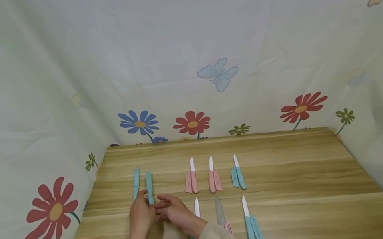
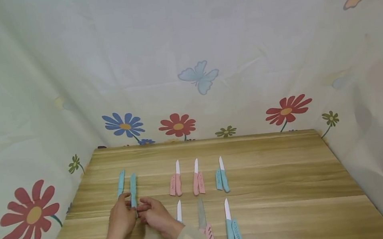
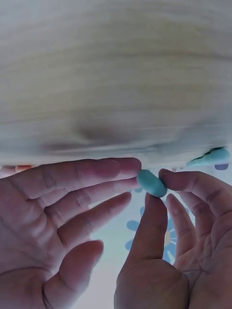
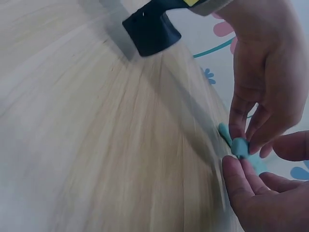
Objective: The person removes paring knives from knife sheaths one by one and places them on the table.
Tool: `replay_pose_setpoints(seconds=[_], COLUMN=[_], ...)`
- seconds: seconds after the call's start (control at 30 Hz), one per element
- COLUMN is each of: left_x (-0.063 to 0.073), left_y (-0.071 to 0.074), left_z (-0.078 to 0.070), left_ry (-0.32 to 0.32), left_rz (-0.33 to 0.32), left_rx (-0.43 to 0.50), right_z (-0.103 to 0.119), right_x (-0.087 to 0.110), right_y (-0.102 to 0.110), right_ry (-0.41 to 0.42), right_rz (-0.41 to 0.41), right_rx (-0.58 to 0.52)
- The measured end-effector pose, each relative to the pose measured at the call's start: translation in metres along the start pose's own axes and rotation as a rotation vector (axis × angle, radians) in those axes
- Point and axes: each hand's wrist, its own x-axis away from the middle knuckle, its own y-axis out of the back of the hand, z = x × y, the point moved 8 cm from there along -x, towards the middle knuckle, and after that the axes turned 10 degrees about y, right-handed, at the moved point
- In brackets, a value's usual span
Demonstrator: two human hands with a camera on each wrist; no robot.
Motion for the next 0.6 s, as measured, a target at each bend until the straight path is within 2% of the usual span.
replay_pose_setpoints(seconds=[0.13, 0.33, 0.6], left_x=[0.006, 0.017, 0.028], left_y=[0.001, -0.001, -0.006], left_z=[0.000, -0.001, -0.006], left_ry=[0.005, 0.013, 0.036], left_rz=[0.036, 0.128, 0.255], left_rx=[0.030, 0.134, 0.237], right_z=[0.001, 0.007, 0.013], right_x=[0.002, 0.007, 0.013], right_y=[0.006, 0.013, 0.019], right_ry=[0.009, 0.027, 0.056], right_rz=[-0.011, -0.038, -0.050], right_rx=[0.011, 0.030, 0.115])
